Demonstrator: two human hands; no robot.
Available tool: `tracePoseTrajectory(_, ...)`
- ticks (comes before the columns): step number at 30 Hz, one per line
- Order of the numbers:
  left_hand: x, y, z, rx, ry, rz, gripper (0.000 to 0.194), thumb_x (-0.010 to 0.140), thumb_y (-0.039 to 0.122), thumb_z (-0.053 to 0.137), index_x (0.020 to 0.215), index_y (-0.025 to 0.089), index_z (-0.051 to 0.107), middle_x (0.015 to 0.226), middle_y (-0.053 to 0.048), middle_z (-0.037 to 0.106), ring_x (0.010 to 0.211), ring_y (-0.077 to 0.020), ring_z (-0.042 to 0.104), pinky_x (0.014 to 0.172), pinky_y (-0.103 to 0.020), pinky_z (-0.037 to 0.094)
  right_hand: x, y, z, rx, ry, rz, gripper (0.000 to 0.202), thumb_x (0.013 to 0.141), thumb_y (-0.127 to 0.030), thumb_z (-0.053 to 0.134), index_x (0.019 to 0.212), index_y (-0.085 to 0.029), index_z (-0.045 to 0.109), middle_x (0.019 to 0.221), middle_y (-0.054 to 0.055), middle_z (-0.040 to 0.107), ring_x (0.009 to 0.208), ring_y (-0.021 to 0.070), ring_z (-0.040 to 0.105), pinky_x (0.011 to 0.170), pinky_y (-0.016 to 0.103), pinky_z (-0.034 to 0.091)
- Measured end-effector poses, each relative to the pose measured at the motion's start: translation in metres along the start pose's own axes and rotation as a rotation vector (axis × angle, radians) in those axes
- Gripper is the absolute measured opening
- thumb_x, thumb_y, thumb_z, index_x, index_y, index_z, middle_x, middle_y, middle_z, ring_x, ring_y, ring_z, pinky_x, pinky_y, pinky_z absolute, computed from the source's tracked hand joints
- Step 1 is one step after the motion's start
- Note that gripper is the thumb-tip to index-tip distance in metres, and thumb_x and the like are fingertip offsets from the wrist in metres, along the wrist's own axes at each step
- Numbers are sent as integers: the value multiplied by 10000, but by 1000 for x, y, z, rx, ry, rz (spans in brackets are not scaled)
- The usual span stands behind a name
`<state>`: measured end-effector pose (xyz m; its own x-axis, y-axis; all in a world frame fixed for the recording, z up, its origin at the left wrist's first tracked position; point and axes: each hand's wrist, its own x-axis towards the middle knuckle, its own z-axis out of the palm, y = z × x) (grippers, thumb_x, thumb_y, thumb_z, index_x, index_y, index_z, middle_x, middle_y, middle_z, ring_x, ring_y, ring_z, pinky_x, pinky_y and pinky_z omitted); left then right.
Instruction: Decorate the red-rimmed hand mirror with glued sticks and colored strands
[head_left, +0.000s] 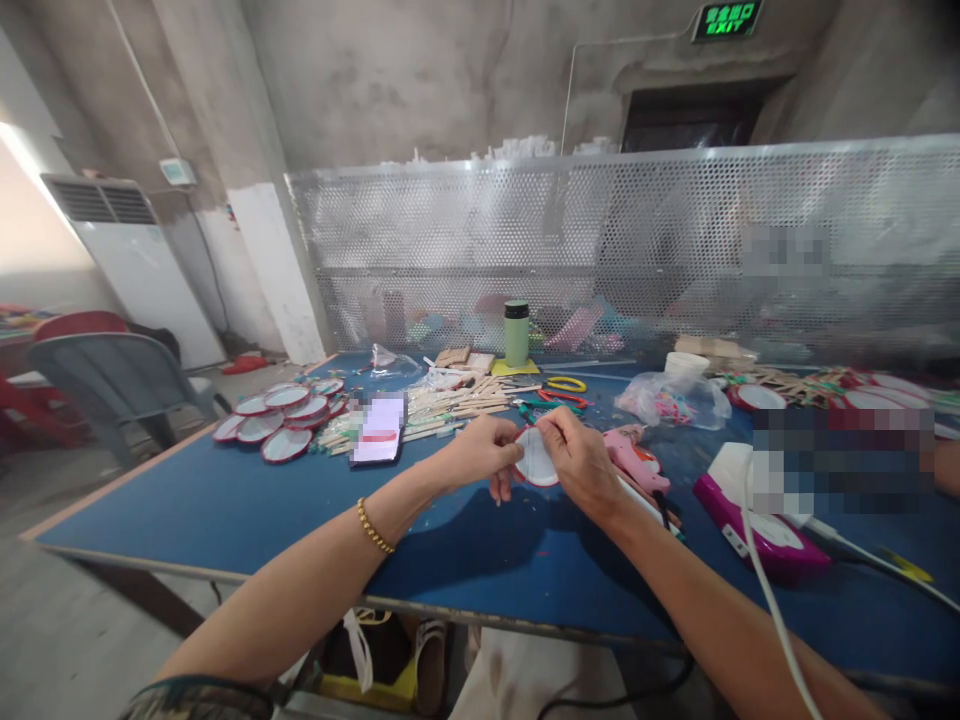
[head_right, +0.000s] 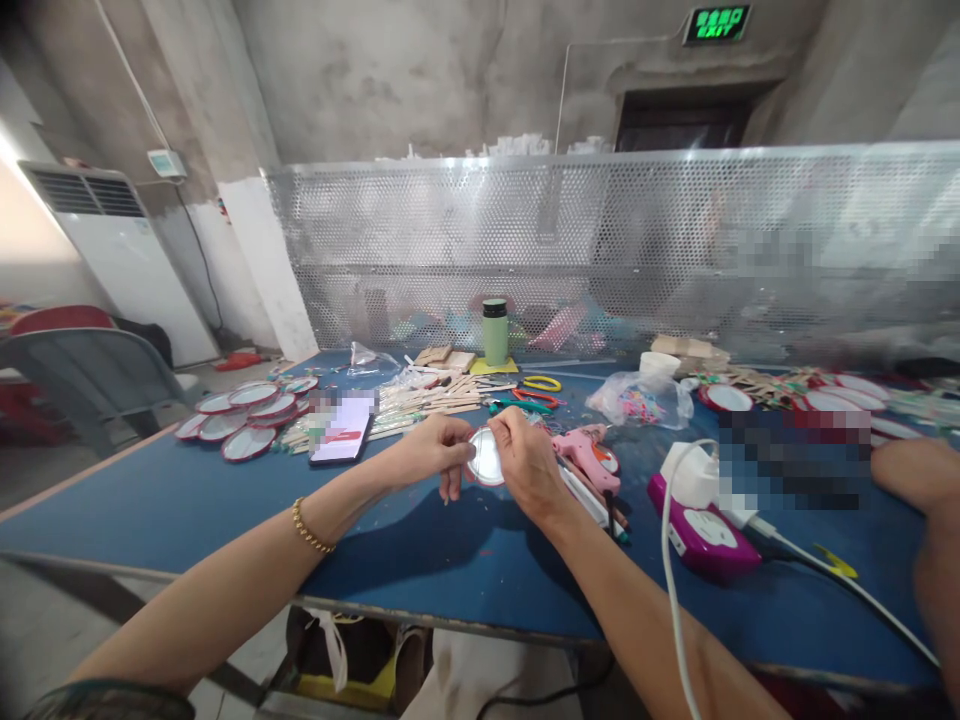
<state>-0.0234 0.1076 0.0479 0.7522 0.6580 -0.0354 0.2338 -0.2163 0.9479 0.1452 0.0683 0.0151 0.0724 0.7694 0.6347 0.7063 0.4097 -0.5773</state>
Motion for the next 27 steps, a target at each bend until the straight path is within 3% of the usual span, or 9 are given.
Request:
tracePoseTrajectory(4, 7, -8, -1, -26, 119, -19, 119, 841, 153, 526, 726, 136, 498, 570, -32, 641, 435, -139, 641, 405, -191, 498, 14, 6, -17, -48, 93, -24, 252, 911, -419, 453, 887, -211, 595, 801, 73, 693, 714, 211, 633, 644, 290, 422)
tracePoseTrajectory(7, 15, -15, -3, -7, 246, -69, 135, 838, 96, 506, 713, 140, 480, 546, -31, 631, 431, -154, 644, 407, -209, 508, 31, 9, -38, -174, 213, 37, 205, 896, -315, 467, 910, -184, 624, 818, 94, 706, 690, 210, 632, 639, 297, 420)
tracePoseTrajectory(11, 21, -22, -7, 7, 329, -103, 148, 820, 52, 486, 705, 144, 468, 538, -19, 629, 408, -151, 632, 386, -202, 498, 52, 4, -50, -514, -8, 115, 184, 871, -246, 521, 863, -203, 700, 842, 91, 739, 748, 227, 652, 646, 302, 390)
tracePoseTrajectory(15, 20, -22, -11, 13, 435, -93, 150, 804, 48, 494, 692, 147, 476, 494, 4, 596, 388, -141, 614, 373, -182, 477, 66, 2, -37, -761, -319, 192, 251, 905, -232, 498, 964, -227, 742, 1000, 88, 754, 908, 225, 674, 689, 292, 385)
tracePoseTrajectory(23, 20, -21, -13, -1, 543, -47, 139, 812, 74, 506, 692, 143, 509, 487, 50, 526, 346, -83, 548, 341, -132, 406, 77, 15, -19, -834, -441, 197, 281, 903, -157, 480, 958, -178, 755, 1033, 130, 747, 1023, 239, 670, 841, 334, 391)
tracePoseTrajectory(27, 21, -19, -15, -25, 597, -20, 181, 819, 66, 487, 659, 149, 487, 447, 63, 493, 324, -80, 525, 323, -128, 376, 73, 10, -16, -841, -509, 184, 263, 920, -245, 505, 963, -170, 754, 1036, 141, 745, 1031, 239, 672, 823, 311, 415)
